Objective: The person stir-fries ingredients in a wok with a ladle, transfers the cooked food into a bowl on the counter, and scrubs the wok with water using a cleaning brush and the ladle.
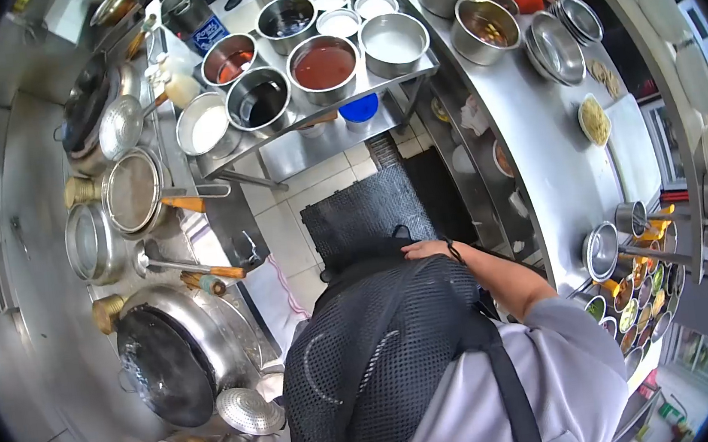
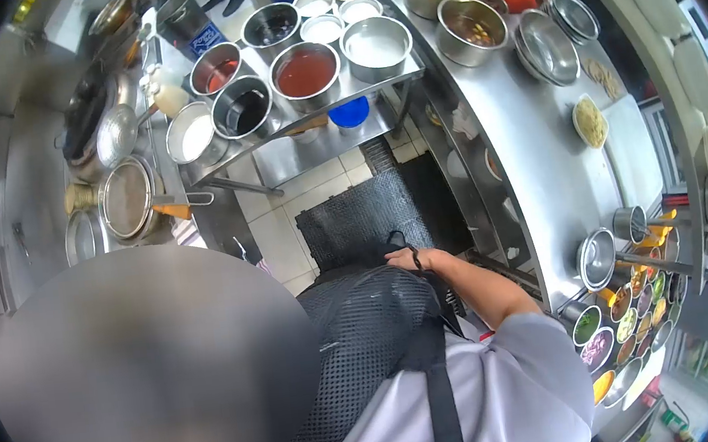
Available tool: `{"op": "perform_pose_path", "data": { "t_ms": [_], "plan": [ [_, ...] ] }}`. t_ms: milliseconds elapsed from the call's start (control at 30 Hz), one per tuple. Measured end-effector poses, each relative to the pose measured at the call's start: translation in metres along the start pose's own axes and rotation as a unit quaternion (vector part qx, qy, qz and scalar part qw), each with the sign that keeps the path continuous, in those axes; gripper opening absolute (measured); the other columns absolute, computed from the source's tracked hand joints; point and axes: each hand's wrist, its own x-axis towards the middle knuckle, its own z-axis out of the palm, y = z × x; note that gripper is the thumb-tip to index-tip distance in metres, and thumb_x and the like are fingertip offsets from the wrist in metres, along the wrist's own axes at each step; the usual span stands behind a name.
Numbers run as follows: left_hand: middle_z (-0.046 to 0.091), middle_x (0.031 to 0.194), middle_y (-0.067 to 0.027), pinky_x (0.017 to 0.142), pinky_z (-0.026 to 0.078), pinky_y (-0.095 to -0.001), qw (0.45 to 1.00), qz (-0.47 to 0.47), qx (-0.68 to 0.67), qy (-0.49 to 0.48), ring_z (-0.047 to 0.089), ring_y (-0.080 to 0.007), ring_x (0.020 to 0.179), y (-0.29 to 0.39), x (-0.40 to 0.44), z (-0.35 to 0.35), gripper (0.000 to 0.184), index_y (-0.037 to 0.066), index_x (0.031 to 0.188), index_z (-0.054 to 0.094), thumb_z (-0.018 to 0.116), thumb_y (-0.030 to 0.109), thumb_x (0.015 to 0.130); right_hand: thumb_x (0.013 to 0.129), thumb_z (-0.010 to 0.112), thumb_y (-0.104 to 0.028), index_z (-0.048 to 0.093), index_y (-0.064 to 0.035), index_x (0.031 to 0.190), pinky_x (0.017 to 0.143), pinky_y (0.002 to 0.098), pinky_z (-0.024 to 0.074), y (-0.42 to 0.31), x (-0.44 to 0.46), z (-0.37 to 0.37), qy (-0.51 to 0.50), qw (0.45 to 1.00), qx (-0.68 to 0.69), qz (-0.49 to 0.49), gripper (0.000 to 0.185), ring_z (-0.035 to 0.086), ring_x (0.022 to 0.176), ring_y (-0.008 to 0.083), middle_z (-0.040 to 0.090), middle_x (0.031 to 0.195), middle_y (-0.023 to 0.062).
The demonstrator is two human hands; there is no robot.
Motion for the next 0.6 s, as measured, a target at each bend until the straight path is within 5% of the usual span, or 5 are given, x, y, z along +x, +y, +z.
{"op": "perform_pose_path", "data": {
  "t_ms": [133,200,300,500,600],
  "plan": [
    [0.033,0.146,-0.0174,0.109,0.03,-0.0348,0.996,0.019,0.079,-0.043,0.032,-0.0262,0.133,0.045,0.04,0.016,0.087,-0.003,0.149,0.023,0.06,0.05,0.091,0.094,0.058,-0.017,0.054,0.003,0.133,0.097,0.0348,0.0482,-0.042,-0.087,-0.055,0.182,0.977,0.102,-0.038,0.044,0.063,0.115,0.0259,0.064,0.125,0.0193],
    [0.03,0.15,-0.0182,0.111,0.028,-0.0348,0.991,0.045,0.111,-0.054,0.03,-0.0265,0.137,0.075,0.065,0.021,0.091,-0.003,0.151,0.02,0.06,0.052,0.091,0.094,0.063,-0.014,0.06,0.0027,0.122,0.087,0.0278,0.0503,-0.06,-0.111,-0.09,0.296,0.919,0.221,-0.135,0.033,0.066,0.096,0.0153,0.068,0.107,0.0085],
    [0.026,0.156,-0.0194,0.116,0.025,-0.0348,0.981,0.084,0.155,-0.082,0.026,-0.027,0.144,0.127,0.108,0.028,0.096,-0.003,0.153,0.016,0.059,0.055,0.091,0.094,0.065,-0.015,0.062,0.0008,0.114,0.086,0.0305,0.0528,-0.138,-0.198,-0.14,0.355,0.82,0.357,-0.272,0.026,0.065,0.093,0.0167,0.066,0.1,0.0077],
    [0.031,0.155,-0.0202,0.116,0.027,-0.0389,0.93,-0.013,0.347,-0.119,0.03,-0.0309,0.144,0.272,0.142,0.052,0.095,-0.005,0.145,0.039,0.067,0.061,0.082,0.092,0.067,-0.029,0.056,0.0037,0.126,0.088,0.0356,0.0483,-0.257,-0.333,-0.151,0.198,0.66,0.307,-0.657,0.048,0.061,0.096,0.0225,0.052,0.12,0.0164],
    [0.041,0.15,-0.0199,0.113,0.032,-0.0414,0.872,0.093,0.468,-0.11,0.042,-0.0327,0.137,0.259,0.268,0.022,0.08,-0.004,0.14,0.046,0.067,0.051,0.086,0.092,0.064,-0.034,0.052,0.0046,0.133,0.09,0.035,0.0456,-0.281,-0.342,-0.159,0.158,0.631,0.199,-0.733,0.057,0.057,0.103,0.022,0.047,0.128,0.0177]
  ]
}}
